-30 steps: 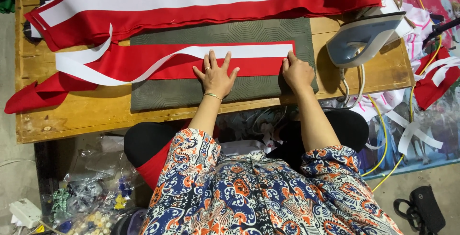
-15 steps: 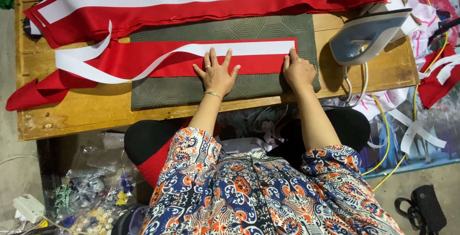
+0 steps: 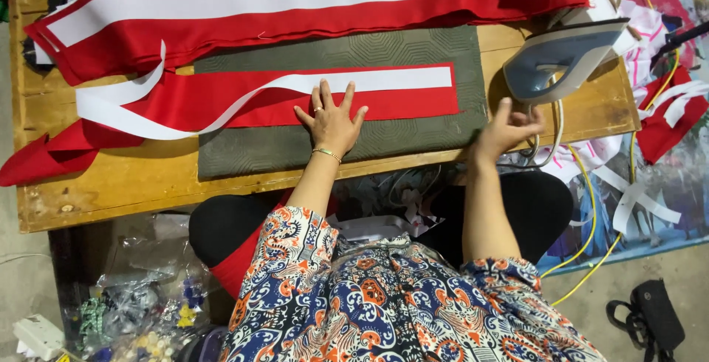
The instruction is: The person irons a long red and white striped fabric on a wooden table. They repeatedly fold the fabric, press it with an iron, and adjust its position to smooth different sections.
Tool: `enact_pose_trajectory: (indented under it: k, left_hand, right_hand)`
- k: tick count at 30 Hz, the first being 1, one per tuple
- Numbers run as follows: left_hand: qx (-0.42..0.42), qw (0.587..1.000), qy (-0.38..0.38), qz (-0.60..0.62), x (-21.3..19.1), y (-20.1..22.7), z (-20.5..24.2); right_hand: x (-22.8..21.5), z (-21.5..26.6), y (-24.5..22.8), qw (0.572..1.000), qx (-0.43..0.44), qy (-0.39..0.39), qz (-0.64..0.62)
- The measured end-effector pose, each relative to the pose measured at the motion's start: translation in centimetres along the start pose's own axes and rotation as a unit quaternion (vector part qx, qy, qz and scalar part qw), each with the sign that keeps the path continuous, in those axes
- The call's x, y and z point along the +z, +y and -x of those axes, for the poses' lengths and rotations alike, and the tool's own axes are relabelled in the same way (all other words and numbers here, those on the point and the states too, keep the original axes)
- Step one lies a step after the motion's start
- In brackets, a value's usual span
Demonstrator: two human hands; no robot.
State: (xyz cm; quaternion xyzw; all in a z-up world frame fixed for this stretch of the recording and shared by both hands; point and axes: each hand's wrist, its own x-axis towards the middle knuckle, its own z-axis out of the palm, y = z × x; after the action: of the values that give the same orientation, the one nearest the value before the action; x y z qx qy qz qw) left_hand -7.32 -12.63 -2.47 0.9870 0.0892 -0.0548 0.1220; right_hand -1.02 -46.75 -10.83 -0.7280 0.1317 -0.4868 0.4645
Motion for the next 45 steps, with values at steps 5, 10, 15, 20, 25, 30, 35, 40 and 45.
enact_pose_trajectory:
  k: [5,10,15,20,25,30,35,40,45]
  left_hand:
    - [-0.007,1.000,0.001,0.005,0.0,0.0,0.3]
    - [0.000,0.999,-0.032,0.015,-1.5,0.0,0.2]
    - [0.003,0.999,-0.030,0.021,-1.4,-0.2,0.0]
    - [-0.002,0.999,-0.039,0.027,-1.8,0.0,0.2]
    - [0.004,0.999,0.048,0.010,1.1,-0.4,0.1]
    - [-0.015,0.991,0.127,0.049,3.5,-1.8,-1.7]
    - [-0.077,0.972,0.209,0.076,4.9,-3.2,-2.6]
    - [-0.122,0.953,0.270,0.060,2.4,-6.5,-2.1]
    - [-0.201,0.918,0.331,0.088,2.1,-10.8,-3.1]
  right_hand:
    - [0.1,-4.7,6.6,0.991,0.105,0.063,0.057]
    - [4.0,-11.3,18.3,0.995,0.000,0.100,0.018]
    - [4.1,-17.0,-4.9,0.919,-0.239,-0.221,0.223]
    - [8.6,-13.9,-12.7,0.709,-0.453,-0.398,0.366]
    - [9.1,-9.2,-19.3,0.572,-0.450,-0.580,0.366]
    - [9.9,-8.5,-19.2,0.569,-0.485,-0.555,0.365]
    - [11.7,-4.6,-22.2,0.577,-0.465,-0.571,0.354]
    - [13.4,-1.9,-23.7,0.595,-0.426,-0.602,0.320]
    - [11.2,-7.7,-19.9,0.576,-0.384,-0.619,0.369]
